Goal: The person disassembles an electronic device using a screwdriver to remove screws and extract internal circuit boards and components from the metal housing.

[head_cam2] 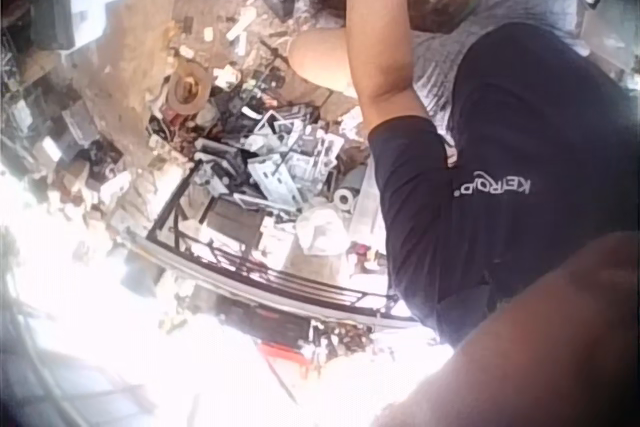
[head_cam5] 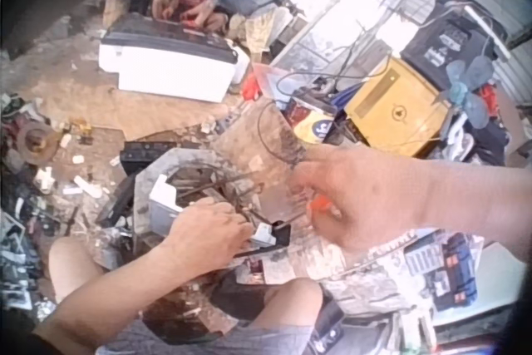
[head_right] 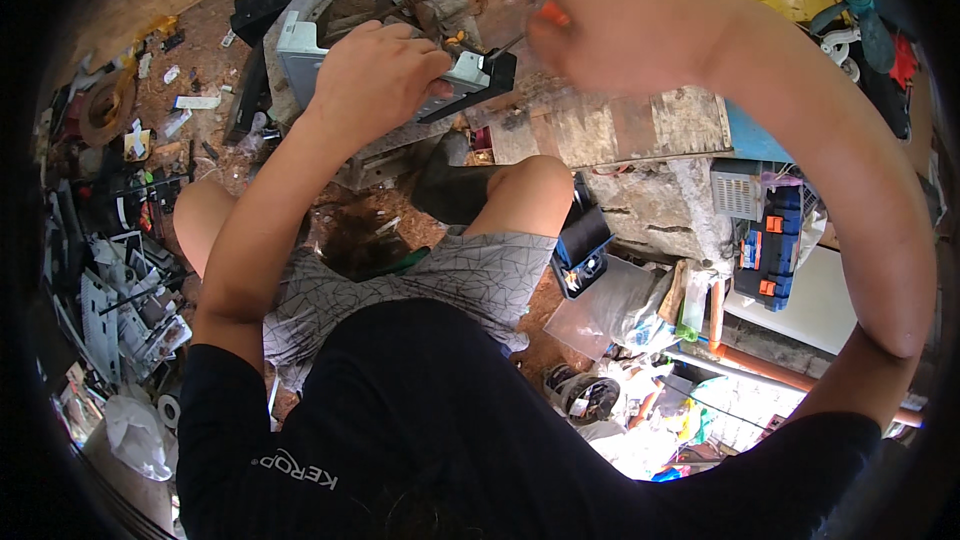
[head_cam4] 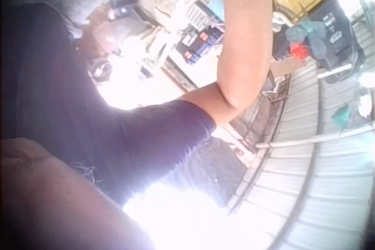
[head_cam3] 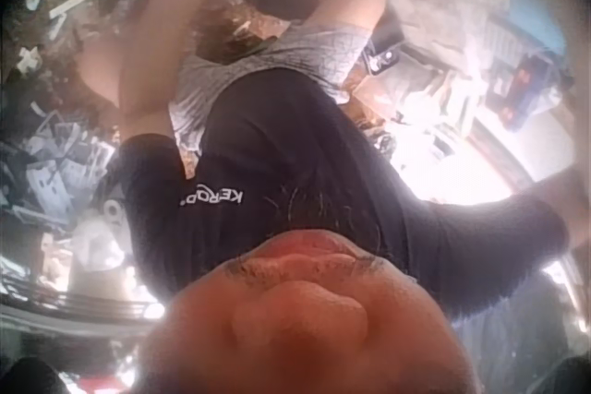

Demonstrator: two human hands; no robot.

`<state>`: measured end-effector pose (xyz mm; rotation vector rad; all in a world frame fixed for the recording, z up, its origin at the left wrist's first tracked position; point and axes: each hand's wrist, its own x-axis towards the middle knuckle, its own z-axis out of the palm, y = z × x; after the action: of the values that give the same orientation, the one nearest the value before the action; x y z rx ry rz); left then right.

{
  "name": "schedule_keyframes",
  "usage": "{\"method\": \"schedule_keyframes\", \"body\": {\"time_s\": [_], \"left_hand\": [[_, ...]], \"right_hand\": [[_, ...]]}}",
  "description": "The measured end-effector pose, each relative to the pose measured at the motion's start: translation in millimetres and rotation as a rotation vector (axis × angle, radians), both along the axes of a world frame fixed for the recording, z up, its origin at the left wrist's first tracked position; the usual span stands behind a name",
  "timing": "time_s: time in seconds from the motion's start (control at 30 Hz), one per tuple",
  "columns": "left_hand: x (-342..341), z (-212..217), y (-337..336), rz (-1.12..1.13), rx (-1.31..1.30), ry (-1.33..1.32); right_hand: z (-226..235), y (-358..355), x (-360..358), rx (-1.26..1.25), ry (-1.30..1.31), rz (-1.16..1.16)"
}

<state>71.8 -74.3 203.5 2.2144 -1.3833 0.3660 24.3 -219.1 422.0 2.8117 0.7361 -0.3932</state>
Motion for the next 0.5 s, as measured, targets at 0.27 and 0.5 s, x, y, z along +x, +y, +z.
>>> {"method": "schedule_keyframes", "body": {"time_s": [0.27,0.5], "left_hand": [[1.1,-4.2,-1.2,0.024,-0.006,-0.016],[0.7,-1.6,-0.5,0.034,0.014,-0.041]], "right_hand": [[-0.1,-15.5,-13.2,0.069,0.044,-0.364],[0.1,-22.2,-9.0,0.123,-0.062,0.118]]}}
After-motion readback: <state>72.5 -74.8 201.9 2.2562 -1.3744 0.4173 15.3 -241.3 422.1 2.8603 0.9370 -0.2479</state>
